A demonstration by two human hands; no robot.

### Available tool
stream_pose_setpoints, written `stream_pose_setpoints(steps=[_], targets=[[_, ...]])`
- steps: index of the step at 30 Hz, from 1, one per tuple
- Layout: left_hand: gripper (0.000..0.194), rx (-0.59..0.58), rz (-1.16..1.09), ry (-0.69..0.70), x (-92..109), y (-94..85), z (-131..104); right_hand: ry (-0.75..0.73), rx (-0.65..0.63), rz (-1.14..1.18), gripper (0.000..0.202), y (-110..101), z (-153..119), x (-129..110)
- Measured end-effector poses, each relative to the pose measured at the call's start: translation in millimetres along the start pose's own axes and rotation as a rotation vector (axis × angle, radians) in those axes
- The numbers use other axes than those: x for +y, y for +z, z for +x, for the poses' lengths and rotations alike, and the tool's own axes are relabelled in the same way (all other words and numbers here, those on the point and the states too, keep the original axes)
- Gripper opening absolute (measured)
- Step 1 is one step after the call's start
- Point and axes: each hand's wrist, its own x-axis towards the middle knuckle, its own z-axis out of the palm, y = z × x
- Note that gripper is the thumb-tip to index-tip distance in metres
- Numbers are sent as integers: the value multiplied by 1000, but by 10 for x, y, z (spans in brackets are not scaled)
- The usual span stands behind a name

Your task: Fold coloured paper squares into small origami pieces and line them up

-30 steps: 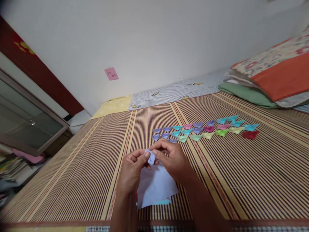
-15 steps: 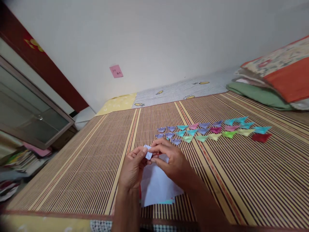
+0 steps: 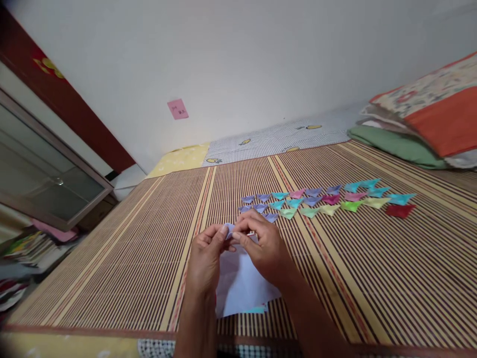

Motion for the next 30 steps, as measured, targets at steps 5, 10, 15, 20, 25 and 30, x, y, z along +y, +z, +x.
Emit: stream_pose_setpoints(steps=[5, 10, 15, 20, 25, 30], targets=[[23, -86, 40, -2, 71, -23, -29, 24, 18, 79, 11, -19, 10, 42], [19, -113, 26, 9, 100, -31, -35, 8, 19, 82, 12, -38, 19, 11], [16, -74, 78, 38, 85, -15, -25, 8, 28, 129, 12, -8, 10, 49], [18, -35, 59, 50, 60, 23, -30, 70, 83, 198, 10, 42, -25, 144], [19, -9, 17, 32, 18, 36, -27, 211, 153, 181, 11, 92, -49, 155], [16, 22, 25, 74, -6, 27, -8, 294, 95, 118, 10, 97, -25, 45]])
